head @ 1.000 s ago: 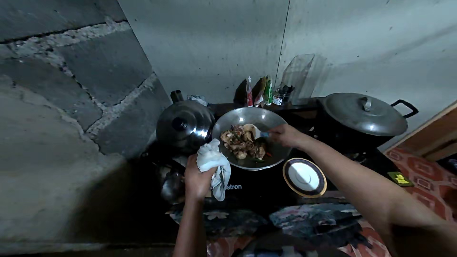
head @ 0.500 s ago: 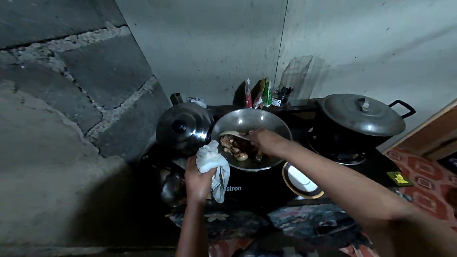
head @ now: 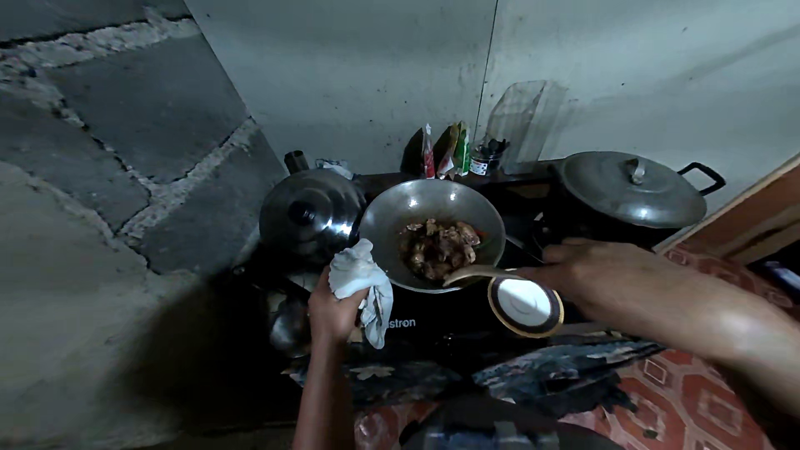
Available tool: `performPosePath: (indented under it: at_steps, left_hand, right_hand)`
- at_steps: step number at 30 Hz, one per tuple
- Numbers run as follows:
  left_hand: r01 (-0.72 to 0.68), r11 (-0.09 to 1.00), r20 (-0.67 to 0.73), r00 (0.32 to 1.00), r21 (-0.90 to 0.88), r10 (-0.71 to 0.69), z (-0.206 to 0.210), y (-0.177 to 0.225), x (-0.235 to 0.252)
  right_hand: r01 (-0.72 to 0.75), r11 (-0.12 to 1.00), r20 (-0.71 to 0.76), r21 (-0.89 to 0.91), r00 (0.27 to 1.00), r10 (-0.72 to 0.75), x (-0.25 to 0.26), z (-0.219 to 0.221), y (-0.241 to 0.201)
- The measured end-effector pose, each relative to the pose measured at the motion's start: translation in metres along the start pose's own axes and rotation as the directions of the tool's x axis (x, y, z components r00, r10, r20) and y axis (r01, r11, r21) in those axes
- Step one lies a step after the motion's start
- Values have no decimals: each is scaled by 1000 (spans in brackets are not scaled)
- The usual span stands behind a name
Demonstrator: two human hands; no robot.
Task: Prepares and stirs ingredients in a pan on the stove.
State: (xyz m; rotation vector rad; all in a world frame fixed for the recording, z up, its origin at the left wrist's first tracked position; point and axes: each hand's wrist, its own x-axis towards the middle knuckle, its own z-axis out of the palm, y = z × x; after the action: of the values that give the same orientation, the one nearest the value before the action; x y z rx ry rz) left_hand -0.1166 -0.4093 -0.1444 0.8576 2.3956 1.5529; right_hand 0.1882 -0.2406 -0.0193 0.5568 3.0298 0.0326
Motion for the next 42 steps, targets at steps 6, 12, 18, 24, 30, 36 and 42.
performPosePath:
  at_steps: [6,12,18,24,30,36,42]
  left_hand:
    - [13,996,23,1000,-93,-11,-1,3,2]
    - [-19,997,30,999,-81,22,-1,-4,11]
    - [-32,993,48,998,-110,38,-3,-6,12]
    - [0,997,50,999,-71,4,-3,-1,9]
    - [3,991,39,999,-132,2,0,1,5]
    - [62,995,47,997,-76,-59,-2,4,4]
    - [30,997,55,998,-76,-26,0,1,2]
  right_hand:
    - [-241,968,161,70,960,228,59,54,-18]
    - [-191,968,-78,-160,980,181,9,13,4]
    - [-348,937,170,33,926,338,63,60,18]
    - [-444,866,38,231,893,448,60,27,46]
    - [-471,673,171,570,869,464,121,68,44]
    - [-365,729,143,579,926,350,117,36,14]
    - [-487,774,84,406,863,499,149,52,17]
